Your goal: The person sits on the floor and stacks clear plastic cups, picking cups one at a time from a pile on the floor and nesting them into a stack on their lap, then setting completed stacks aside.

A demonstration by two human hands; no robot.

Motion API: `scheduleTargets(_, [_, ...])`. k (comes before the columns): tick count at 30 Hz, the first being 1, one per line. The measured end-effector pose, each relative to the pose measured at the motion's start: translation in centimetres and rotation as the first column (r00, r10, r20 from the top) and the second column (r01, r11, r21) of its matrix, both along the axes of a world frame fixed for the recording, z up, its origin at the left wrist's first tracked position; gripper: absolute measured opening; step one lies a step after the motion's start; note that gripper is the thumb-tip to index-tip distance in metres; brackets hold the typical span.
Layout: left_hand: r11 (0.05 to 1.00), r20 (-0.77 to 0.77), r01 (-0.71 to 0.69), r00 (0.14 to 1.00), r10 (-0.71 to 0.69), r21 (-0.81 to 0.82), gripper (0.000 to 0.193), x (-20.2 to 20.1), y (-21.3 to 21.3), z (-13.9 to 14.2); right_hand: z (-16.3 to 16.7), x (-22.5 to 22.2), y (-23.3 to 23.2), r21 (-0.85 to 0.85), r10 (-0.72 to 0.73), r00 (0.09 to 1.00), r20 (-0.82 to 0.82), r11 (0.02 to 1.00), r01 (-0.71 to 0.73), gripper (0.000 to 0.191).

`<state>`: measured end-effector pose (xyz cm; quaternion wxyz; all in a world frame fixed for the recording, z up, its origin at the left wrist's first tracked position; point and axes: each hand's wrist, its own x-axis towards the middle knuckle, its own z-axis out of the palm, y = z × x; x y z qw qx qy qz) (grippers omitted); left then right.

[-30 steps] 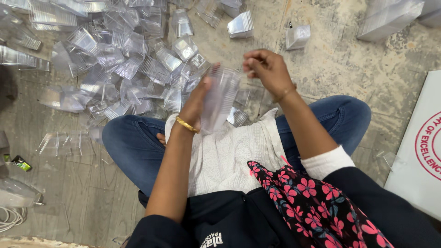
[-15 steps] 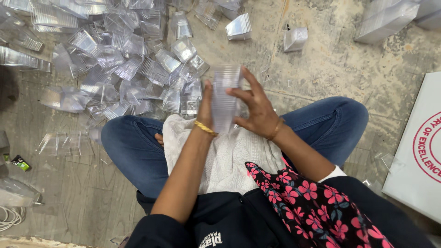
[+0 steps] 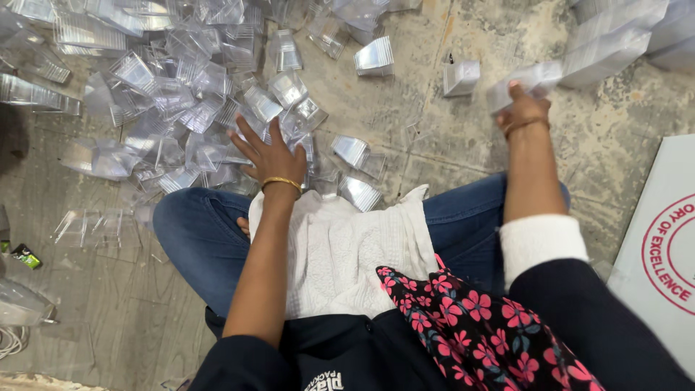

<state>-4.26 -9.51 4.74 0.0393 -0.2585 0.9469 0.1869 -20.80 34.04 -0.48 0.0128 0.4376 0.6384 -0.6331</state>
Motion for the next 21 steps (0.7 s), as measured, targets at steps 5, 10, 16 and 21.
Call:
scheduleTargets(5, [0.998,-0.209,-0.057,0.976,0.058,0.012,0.082,1.0,-1.2,-1.9,0.0,-2.5,2.1,-0.230,-0.300,0.809,-0.506,0.951,0.209,0.059])
scheduleTargets(10, [0.987,-0.032,-0.140,0.989,0.143,0.074,0.076,0.1,-2.2,-3.2,-0.6,-0.1,1.5,-0.214,-0.107,0.969,-0.223,0.975,0.059,0.062])
scheduleTargets(16, [0.999,-0.055,0.014,0.998,-0.011,0.047,0.059,1.4,0.4,-3.8,-1.9,2.7,-5.7,0.465,0.751,0.604,-0.269,0.650,-0.601,0.085])
scheduleTargets(21, [0.975,-0.167,0.212,0.965,-0.200,0.059,0.055,1.0,1.6,-3.3,-1.5,4.1,-10.1,0.203,0.739,0.564,-0.368,0.656,-0.727,0.069])
